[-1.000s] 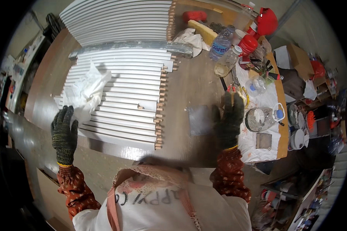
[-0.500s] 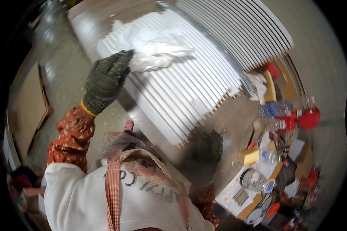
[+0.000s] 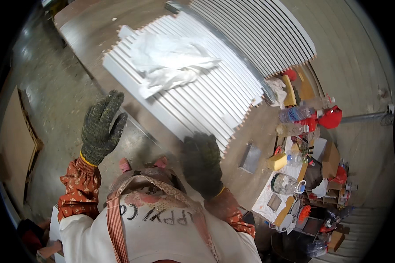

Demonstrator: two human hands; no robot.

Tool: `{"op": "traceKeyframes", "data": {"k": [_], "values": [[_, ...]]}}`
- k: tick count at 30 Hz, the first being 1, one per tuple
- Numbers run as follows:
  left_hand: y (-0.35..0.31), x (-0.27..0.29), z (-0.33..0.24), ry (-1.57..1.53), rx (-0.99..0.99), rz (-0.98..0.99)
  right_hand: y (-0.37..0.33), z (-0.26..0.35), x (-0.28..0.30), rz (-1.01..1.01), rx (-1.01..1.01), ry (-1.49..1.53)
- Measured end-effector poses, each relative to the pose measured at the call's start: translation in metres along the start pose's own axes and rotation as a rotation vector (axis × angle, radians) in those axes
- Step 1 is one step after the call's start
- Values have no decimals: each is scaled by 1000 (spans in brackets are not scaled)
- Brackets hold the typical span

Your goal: The person cleans a stack of white wooden slats with a sponge and a cloth, then cuts a piece of foam with scissors and applies a white substance to it from a container.

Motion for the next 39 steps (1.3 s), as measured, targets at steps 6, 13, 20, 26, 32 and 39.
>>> {"op": "traceKeyframes", "data": {"k": [6,13,20,26,32,39], "values": [[-56,-23,44,-58,185,27,43,19,-44,167,189,37],[-133,-40,79,-44,364,39,86,41,-81,317,365,7],[-160,-49,89,29,580,82,84,46,-139,447,362,245],[-176,-88,67,1,563,290,33,-2,-243,693,475,134],[-208,-143,44,-106,586,359,37,18,-293,1068,61,177],[-222,-192,91,-616,840,398,15,-9,-332,983,25,196]]}}
Point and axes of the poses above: each hand's wrist, its own y-axis towards the middle knuckle, its own x-axis out of the back of the hand, z = x × y, the point moved 5 cm from there along y, towards the middle knuckle, and after that the axes turned 4 degrees about z, right-handed, at the moved point
